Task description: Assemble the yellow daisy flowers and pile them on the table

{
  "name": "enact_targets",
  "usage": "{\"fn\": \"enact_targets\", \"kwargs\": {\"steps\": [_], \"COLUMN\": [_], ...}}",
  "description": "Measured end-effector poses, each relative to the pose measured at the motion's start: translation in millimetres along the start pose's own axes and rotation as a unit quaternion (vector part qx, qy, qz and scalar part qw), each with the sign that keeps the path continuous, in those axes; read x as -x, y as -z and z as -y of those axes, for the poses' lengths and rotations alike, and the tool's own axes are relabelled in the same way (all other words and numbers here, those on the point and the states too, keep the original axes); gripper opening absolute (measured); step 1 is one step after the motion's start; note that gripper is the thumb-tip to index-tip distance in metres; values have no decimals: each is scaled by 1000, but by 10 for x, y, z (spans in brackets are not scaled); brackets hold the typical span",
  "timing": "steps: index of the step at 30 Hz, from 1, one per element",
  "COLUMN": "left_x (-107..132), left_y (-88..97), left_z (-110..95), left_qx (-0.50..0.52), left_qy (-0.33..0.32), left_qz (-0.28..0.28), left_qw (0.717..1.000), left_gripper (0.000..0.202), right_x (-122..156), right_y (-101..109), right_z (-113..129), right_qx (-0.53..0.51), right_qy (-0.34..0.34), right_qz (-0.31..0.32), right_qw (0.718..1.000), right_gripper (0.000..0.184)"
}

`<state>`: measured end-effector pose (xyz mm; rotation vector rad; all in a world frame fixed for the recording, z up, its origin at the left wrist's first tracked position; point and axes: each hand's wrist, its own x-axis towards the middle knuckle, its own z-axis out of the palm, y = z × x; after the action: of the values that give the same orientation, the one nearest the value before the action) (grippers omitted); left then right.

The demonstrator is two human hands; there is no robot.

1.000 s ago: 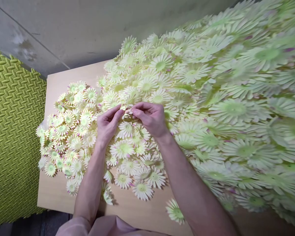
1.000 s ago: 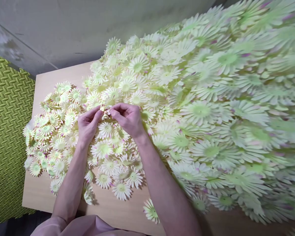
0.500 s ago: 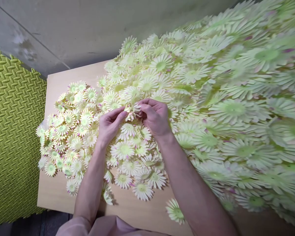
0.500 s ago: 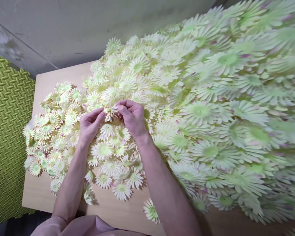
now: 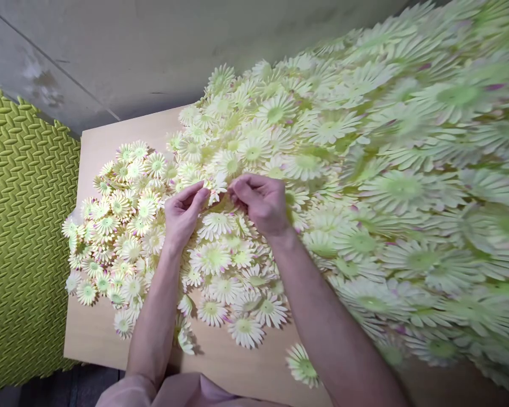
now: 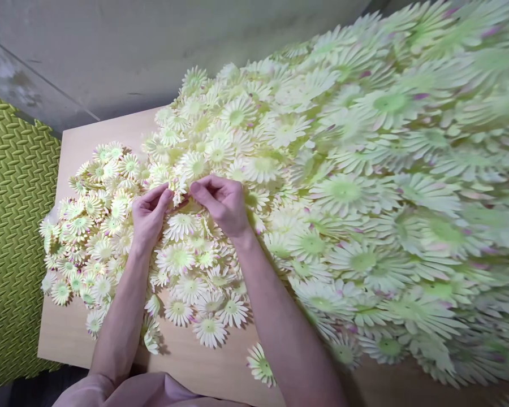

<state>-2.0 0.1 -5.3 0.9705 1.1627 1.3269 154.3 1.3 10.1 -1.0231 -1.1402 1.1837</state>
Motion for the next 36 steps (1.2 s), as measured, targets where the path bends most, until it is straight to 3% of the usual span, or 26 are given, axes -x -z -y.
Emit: {"fn": "enact_targets", "kwargs": {"steps": [7,13,17,21,24,36], "left_x": [28,17,9,11,14,12], "left_y": [-30,-33,-28,-19,-13,-26], "left_z": [-39,-47,-57,-56,-51,-89], "left_qx": [6,-9,-8,-10,-15,-11], "left_qy": [6,-3,-4,-14,-17,-9], "left_qz": [25,5,-2,8,16,29], "left_qw": [1000,1000,1000,1000,1000,999], "left_gripper": [27,24,22,25,25,26], "right_x": [2,-62,-31,22,38,36], "right_y": [-26,37,26,-17,-37,-49], "right_z": [-9,-37,-39,-13,-5,-2], "right_qx": [35,-96,-68,17,39,55], "right_qy": [9,-6,16,48,43,39], "right_qz": [-25,-143,-71,6,15,16], "right_qw": [999,985,995,999,998,998], "right_gripper": [20,32,43,19,7,8]}}
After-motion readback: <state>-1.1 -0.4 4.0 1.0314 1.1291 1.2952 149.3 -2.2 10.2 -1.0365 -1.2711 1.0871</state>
